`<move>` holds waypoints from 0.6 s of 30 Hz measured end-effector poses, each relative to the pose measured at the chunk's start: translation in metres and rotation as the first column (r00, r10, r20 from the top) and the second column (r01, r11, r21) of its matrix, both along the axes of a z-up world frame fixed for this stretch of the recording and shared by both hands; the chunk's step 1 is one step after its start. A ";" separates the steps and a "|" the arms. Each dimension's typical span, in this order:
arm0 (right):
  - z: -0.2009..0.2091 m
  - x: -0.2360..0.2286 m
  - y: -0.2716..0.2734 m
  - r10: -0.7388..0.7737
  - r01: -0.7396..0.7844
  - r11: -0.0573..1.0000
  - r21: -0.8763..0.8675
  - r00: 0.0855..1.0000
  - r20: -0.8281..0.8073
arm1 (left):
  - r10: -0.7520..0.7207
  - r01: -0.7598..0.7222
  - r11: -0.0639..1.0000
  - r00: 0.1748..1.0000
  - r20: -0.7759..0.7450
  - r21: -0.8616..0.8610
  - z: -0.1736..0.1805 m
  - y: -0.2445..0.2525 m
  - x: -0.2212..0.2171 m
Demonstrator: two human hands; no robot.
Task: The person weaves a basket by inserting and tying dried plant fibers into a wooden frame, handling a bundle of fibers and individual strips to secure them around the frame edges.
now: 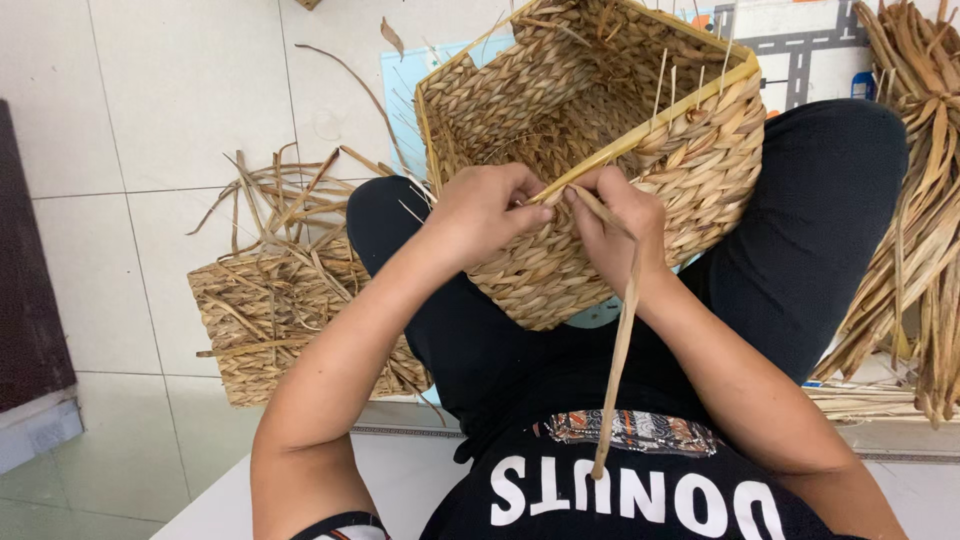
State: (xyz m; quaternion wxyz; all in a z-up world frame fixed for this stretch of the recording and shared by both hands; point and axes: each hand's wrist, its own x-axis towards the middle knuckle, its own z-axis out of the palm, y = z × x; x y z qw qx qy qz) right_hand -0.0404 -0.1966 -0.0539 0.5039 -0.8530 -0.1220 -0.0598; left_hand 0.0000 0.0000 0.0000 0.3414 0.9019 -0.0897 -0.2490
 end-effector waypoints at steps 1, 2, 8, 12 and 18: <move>0.000 0.001 -0.001 0.000 0.000 1.000 -0.001 1.000 -0.001 | 0.000 0.000 1.000 1.000 -0.001 -0.001 0.002 -0.006 -0.001; -0.001 0.001 -0.002 0.006 0.001 0.998 0.068 0.994 -0.106 | 0.003 -0.005 0.997 1.000 0.022 0.077 0.004 -0.011 -0.001; -0.016 -0.027 -0.030 0.080 0.151 0.923 0.355 0.825 -0.559 | 0.016 -0.023 0.989 0.999 0.049 0.147 0.008 -0.017 0.000; -0.018 -0.056 -0.020 0.284 0.019 0.738 0.674 0.898 -0.337 | 0.018 -0.036 0.991 0.991 0.135 0.132 0.002 -0.019 -0.004; -0.012 -0.037 -0.004 0.413 -0.130 0.742 0.658 0.861 -0.296 | 0.021 -0.024 0.999 0.996 0.090 0.031 0.005 0.018 -0.008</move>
